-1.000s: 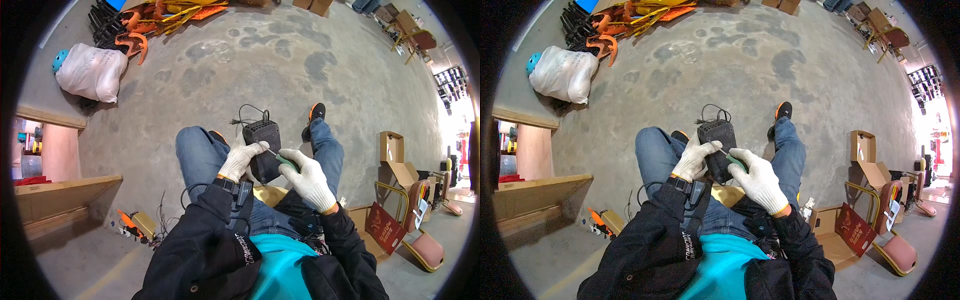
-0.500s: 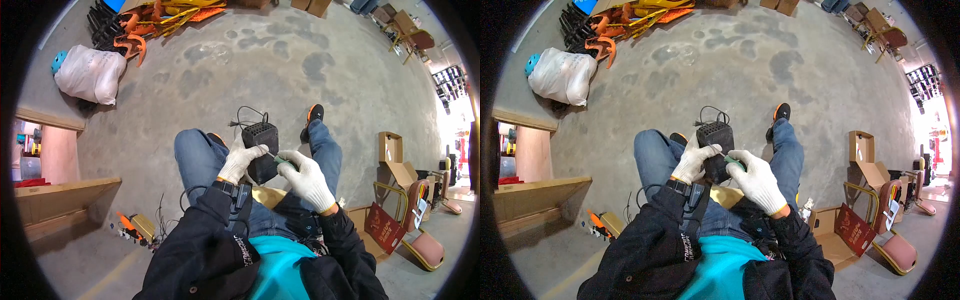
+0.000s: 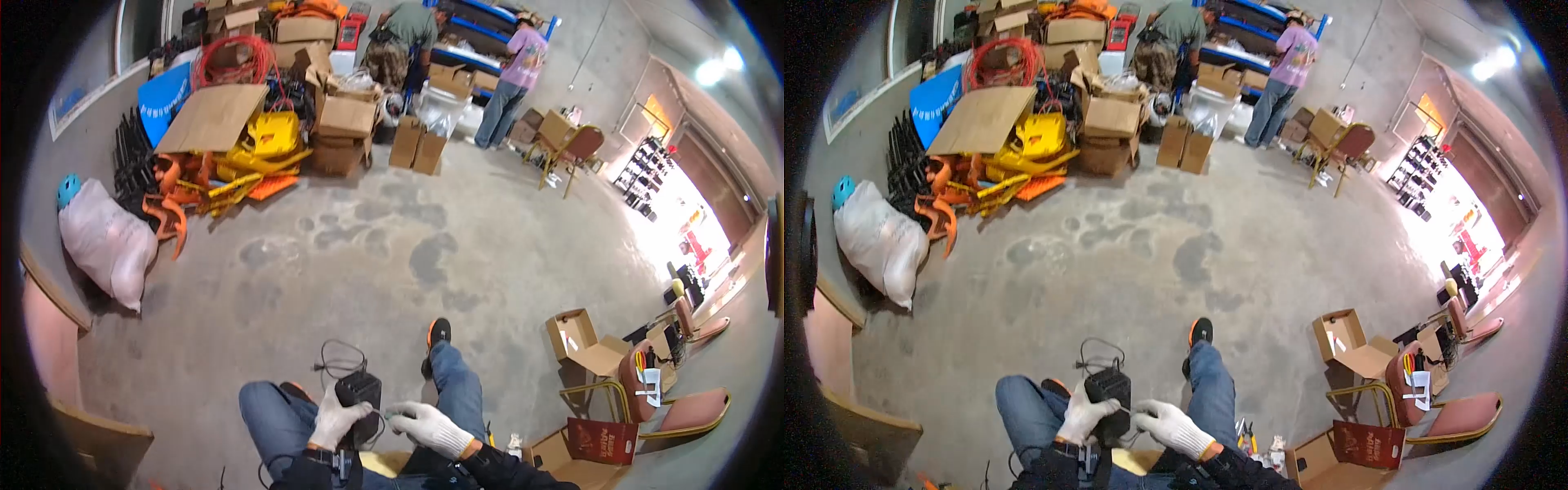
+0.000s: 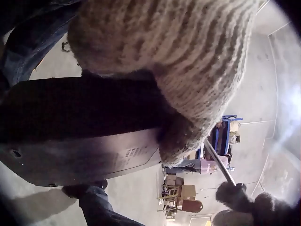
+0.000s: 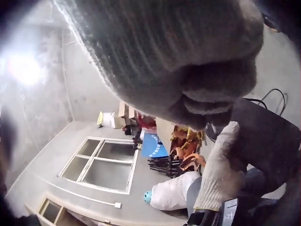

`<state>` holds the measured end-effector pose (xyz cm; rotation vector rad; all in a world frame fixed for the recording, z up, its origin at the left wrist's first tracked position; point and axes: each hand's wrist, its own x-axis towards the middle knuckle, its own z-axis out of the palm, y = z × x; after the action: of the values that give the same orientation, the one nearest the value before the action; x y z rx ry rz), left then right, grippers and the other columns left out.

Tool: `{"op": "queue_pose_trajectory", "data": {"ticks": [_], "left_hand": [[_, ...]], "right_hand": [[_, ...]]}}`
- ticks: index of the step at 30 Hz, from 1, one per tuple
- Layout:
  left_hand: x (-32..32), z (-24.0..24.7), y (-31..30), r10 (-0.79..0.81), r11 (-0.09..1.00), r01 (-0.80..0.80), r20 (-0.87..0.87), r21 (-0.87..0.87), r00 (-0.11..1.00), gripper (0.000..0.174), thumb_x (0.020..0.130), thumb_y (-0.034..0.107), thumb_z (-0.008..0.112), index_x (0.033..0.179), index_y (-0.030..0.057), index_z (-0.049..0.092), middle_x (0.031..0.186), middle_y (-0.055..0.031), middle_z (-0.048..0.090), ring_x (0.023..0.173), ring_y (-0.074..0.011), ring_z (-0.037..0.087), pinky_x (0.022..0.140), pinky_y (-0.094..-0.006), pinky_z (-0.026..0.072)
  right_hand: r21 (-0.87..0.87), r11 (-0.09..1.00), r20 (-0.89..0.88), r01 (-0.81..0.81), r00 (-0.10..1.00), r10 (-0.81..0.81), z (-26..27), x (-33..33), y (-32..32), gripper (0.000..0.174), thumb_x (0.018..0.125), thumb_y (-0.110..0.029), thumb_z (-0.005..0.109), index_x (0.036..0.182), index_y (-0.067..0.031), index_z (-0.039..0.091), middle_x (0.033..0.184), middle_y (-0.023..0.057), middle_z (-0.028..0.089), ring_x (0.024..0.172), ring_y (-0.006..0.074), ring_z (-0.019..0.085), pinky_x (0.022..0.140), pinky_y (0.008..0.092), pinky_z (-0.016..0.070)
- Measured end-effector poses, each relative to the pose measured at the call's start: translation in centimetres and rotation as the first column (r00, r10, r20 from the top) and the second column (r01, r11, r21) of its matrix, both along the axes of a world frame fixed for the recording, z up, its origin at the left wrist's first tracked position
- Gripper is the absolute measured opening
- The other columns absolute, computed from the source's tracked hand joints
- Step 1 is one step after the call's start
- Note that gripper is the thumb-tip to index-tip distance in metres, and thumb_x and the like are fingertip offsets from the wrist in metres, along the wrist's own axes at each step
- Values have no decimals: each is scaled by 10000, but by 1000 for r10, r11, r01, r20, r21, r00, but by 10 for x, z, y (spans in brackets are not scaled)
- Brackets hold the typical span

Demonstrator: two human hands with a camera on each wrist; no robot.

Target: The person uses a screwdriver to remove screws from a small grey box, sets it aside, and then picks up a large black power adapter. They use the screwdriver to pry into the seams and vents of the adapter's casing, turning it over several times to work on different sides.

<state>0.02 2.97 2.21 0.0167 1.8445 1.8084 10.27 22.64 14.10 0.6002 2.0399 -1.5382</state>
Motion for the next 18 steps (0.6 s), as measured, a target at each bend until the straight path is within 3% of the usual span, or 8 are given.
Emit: {"op": "queue_pose_trajectory", "data": {"ticks": [2,4,6,9,11,12,14,18], "left_hand": [[1,35,1,-43,976,36,-31,-215,999,754,724,236,954,1326,-15,576,1200,-166,749,1111,-276,728,993,-373,570],[0,24,2,-84,940,54,-77,-336,993,769,721,266,959,1319,-14,565,1186,-198,743,1111,-289,728,984,-385,574],[1,19,2,-62,963,48,-43,-266,997,799,713,302,965,1333,-3,564,1185,-204,745,1106,-306,733,979,-395,575],[2,26,1,-71,968,57,-47,-246,996,806,703,268,983,1341,-15,581,1185,-160,748,1073,-238,730,956,-359,590],[1,8,-1,-82,963,60,-75,-265,994,793,708,262,981,1334,-18,583,1185,-156,750,1077,-235,730,959,-359,588],[0,8,-2,-95,957,64,-99,-283,991,780,714,257,980,1327,-21,585,1185,-152,752,1080,-231,730,961,-359,587],[1,10,-2,-100,946,61,-106,-317,989,777,713,252,980,1324,-23,586,1185,-149,754,1085,-229,729,966,-358,584],[2,-6,-5,-124,939,76,-124,-336,985,805,702,283,983,1331,-21,584,1184,-158,757,1105,-247,731,980,-362,578]], "right_hand": [[-163,985,69,65,996,-54,-28,6,8,419,1020,-347,642,1257,-6,706,878,20,706,633,83,545,580,262,468],[-232,968,149,98,987,-64,-15,4,9,404,1030,-347,628,1228,-4,706,864,15,692,632,82,545,576,257,460],[-299,944,242,142,968,-69,-11,4,9,392,1040,-348,614,1198,-1,705,850,11,679,631,80,545,572,252,452],[-224,972,254,71,967,-12,-15,3,9,399,1060,-363,570,1161,7,680,846,29,661,668,112,575,617,282,492],[-48,991,-60,-125,991,122,-29,9,7,447,1081,-393,528,1188,19,666,835,86,683,722,189,651,703,354,543],[-48,991,-61,-125,991,122,-34,11,5,447,1081,-393,528,1188,19,666,835,86,683,722,189,651,703,354,543],[135,974,-178,-180,963,202,-40,15,1,458,1095,-395,506,1272,10,631,889,164,731,837,308,739,816,426,570],[400,873,-165,-279,915,368,-29,18,-5,465,1095,-385,509,1366,-15,587,1045,241,754,975,394,751,872,479,572]]}}
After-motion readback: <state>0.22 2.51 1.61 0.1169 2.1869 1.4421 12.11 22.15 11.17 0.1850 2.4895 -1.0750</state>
